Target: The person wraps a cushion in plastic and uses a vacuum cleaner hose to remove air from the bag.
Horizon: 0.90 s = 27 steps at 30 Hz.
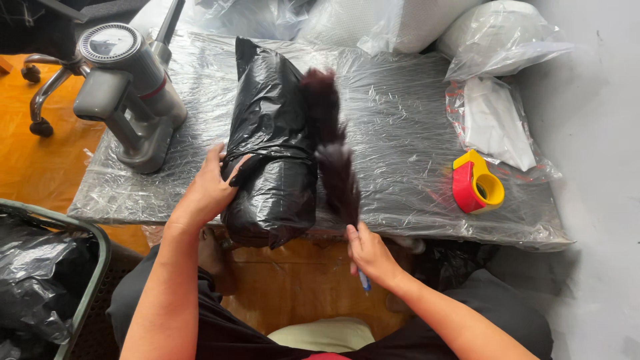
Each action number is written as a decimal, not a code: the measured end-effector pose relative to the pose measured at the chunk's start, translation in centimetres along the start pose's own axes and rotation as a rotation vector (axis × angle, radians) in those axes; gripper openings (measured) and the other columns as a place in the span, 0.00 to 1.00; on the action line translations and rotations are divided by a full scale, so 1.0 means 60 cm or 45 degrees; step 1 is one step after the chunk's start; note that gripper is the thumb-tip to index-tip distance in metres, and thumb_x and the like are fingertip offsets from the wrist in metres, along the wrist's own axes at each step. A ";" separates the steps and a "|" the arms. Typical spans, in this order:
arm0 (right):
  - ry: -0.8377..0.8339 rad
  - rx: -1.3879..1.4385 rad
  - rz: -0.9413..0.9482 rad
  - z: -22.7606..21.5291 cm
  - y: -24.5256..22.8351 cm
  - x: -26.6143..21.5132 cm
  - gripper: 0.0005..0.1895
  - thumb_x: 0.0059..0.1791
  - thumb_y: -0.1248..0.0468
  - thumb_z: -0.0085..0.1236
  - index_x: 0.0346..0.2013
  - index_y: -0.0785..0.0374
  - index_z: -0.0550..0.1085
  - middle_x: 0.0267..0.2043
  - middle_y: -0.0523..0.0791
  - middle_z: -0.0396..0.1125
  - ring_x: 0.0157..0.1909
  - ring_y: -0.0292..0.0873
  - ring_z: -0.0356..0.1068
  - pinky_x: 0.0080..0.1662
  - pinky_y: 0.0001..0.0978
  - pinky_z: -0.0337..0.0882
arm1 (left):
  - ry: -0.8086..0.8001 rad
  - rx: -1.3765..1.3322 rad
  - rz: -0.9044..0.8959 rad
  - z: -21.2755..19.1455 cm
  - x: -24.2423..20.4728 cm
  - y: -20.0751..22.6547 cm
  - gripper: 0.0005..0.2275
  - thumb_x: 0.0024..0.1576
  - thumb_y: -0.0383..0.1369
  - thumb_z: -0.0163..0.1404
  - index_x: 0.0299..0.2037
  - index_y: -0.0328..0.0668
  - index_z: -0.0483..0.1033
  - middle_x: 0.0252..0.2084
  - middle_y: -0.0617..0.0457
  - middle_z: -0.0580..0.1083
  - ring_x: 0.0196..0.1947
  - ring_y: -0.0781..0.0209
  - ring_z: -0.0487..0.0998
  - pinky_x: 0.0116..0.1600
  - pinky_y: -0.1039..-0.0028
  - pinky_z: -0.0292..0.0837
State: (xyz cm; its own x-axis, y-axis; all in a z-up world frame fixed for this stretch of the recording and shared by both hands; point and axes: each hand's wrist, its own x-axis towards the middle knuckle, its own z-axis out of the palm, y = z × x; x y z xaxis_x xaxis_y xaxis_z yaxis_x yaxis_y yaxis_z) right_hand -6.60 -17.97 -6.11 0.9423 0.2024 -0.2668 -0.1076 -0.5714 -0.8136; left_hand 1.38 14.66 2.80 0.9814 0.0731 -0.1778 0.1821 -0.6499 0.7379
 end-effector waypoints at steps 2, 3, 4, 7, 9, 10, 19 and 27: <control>0.092 0.137 -0.032 0.006 -0.014 -0.006 0.23 0.59 0.53 0.31 0.29 0.61 0.68 0.09 0.46 0.68 0.14 0.46 0.73 0.25 0.36 0.74 | 0.001 0.005 0.032 -0.003 0.006 -0.008 0.37 0.60 0.60 0.41 0.71 0.41 0.54 0.67 0.35 0.64 0.67 0.35 0.65 0.68 0.47 0.61; 0.175 0.267 -0.060 0.007 -0.019 -0.011 0.21 0.59 0.56 0.32 0.33 0.65 0.68 0.11 0.48 0.68 0.12 0.45 0.72 0.22 0.34 0.74 | 0.003 0.002 0.055 -0.001 0.006 -0.014 0.35 0.60 0.57 0.41 0.71 0.42 0.56 0.67 0.34 0.63 0.67 0.35 0.65 0.68 0.48 0.61; 0.168 0.260 -0.059 0.013 -0.012 -0.017 0.21 0.59 0.56 0.32 0.33 0.65 0.68 0.11 0.48 0.68 0.12 0.45 0.72 0.22 0.34 0.74 | 0.006 -0.005 0.049 0.002 0.008 -0.015 0.35 0.60 0.57 0.41 0.71 0.42 0.56 0.67 0.34 0.63 0.67 0.35 0.65 0.68 0.48 0.61; -0.027 0.001 -0.022 0.027 -0.009 -0.024 0.20 0.57 0.47 0.33 0.47 0.57 0.68 0.21 0.41 0.68 0.16 0.40 0.72 0.26 0.32 0.73 | 0.013 -0.101 0.059 0.006 0.019 -0.021 0.31 0.60 0.51 0.39 0.70 0.41 0.58 0.68 0.42 0.63 0.71 0.52 0.59 0.72 0.63 0.51; -0.174 -0.039 0.121 0.029 -0.026 -0.028 0.12 0.59 0.53 0.37 0.39 0.57 0.62 0.14 0.47 0.65 0.16 0.47 0.73 0.22 0.38 0.64 | 0.029 -0.128 0.038 0.010 0.028 -0.029 0.31 0.61 0.49 0.38 0.70 0.37 0.56 0.72 0.44 0.60 0.72 0.54 0.58 0.73 0.66 0.48; -0.173 -0.035 0.124 0.027 -0.025 -0.022 0.12 0.59 0.53 0.37 0.39 0.57 0.62 0.14 0.47 0.65 0.16 0.47 0.73 0.22 0.38 0.64 | 0.025 -0.125 0.039 0.005 0.021 -0.018 0.31 0.61 0.49 0.38 0.70 0.37 0.56 0.72 0.44 0.60 0.72 0.54 0.58 0.73 0.66 0.48; -0.049 0.125 -0.062 0.036 -0.028 -0.009 0.17 0.58 0.53 0.35 0.47 0.61 0.67 0.15 0.44 0.65 0.13 0.41 0.68 0.26 0.33 0.70 | -0.143 -0.132 -0.303 -0.021 -0.009 0.047 0.47 0.51 0.65 0.36 0.76 0.43 0.38 0.79 0.52 0.44 0.78 0.56 0.45 0.76 0.65 0.38; 0.206 0.472 0.202 0.064 -0.001 0.095 0.23 0.56 0.45 0.46 0.47 0.63 0.72 0.43 0.58 0.78 0.45 0.49 0.80 0.55 0.45 0.75 | -0.042 -0.216 -0.220 -0.001 0.008 0.018 0.46 0.52 0.63 0.51 0.75 0.42 0.52 0.67 0.26 0.63 0.68 0.32 0.63 0.68 0.49 0.61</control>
State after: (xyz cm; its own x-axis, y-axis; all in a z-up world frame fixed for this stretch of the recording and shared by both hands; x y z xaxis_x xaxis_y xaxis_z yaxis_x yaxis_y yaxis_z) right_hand -2.45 -13.73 -9.57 0.9394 -0.0089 -0.3428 -0.3336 -0.2553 -0.9075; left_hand 2.02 14.05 3.57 0.9327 0.1454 -0.3301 0.3575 -0.4936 0.7928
